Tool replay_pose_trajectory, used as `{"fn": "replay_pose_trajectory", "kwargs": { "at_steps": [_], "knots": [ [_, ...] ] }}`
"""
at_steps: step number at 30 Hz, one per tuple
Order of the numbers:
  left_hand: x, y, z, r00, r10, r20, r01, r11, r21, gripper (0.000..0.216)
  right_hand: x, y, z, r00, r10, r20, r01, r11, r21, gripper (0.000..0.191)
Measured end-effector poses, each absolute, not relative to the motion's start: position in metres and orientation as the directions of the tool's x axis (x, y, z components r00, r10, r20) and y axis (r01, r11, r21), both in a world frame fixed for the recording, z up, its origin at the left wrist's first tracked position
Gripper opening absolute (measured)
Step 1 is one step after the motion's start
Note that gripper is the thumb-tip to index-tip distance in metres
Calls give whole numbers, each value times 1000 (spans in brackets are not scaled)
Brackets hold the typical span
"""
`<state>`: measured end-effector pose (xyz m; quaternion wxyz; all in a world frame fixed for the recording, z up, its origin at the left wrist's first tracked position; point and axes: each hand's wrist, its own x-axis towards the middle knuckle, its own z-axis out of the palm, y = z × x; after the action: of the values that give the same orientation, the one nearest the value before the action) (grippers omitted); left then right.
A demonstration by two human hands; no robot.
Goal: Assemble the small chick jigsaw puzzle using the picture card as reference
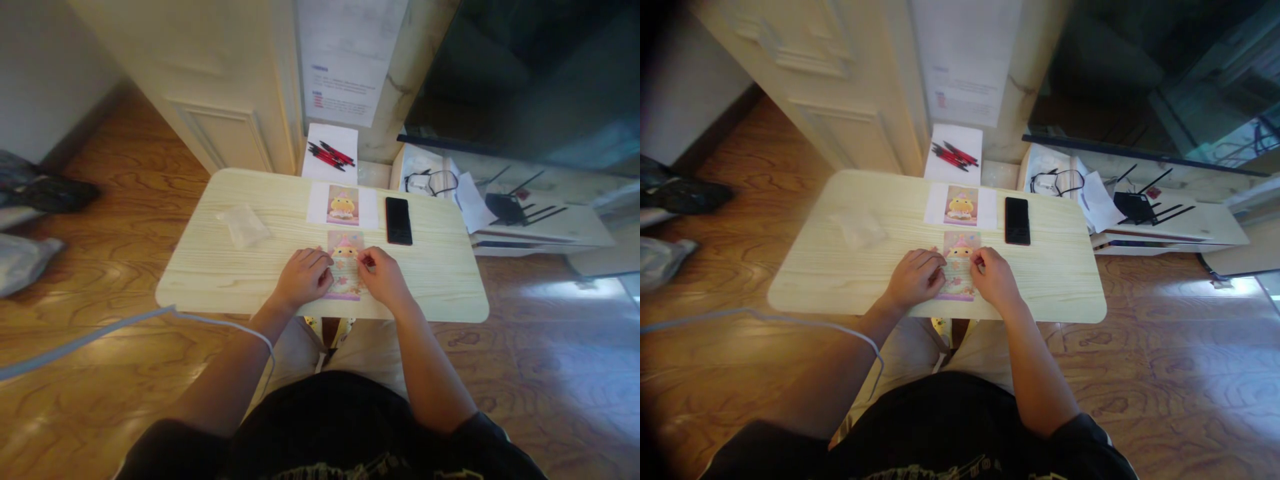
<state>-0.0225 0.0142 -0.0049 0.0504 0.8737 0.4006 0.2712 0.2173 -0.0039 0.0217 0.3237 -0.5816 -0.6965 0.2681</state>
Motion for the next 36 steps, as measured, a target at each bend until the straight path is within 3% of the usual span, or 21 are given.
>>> {"fn": "replay_pose_trajectory", "kwargs": {
  "at_steps": [4,11,17,26,36],
  "knots": [
    [-23,15,-6,539,730,419,666,-675,319,20,228,1,25,-96,981,169,579,193,-792,17],
    [-25,16,-6,611,680,405,603,-731,318,23,231,6,24,-169,972,163,603,232,-763,24],
    [-25,16,-6,610,687,395,597,-727,340,26,229,5,18,-92,994,57,602,101,-792,24],
    [-18,15,3,531,793,298,700,-609,374,50,233,10,16,-144,983,116,625,181,-759,27],
    [-15,15,4,509,826,242,733,-563,382,49,224,23,18,-195,975,110,719,219,-660,26]
  ]
}}
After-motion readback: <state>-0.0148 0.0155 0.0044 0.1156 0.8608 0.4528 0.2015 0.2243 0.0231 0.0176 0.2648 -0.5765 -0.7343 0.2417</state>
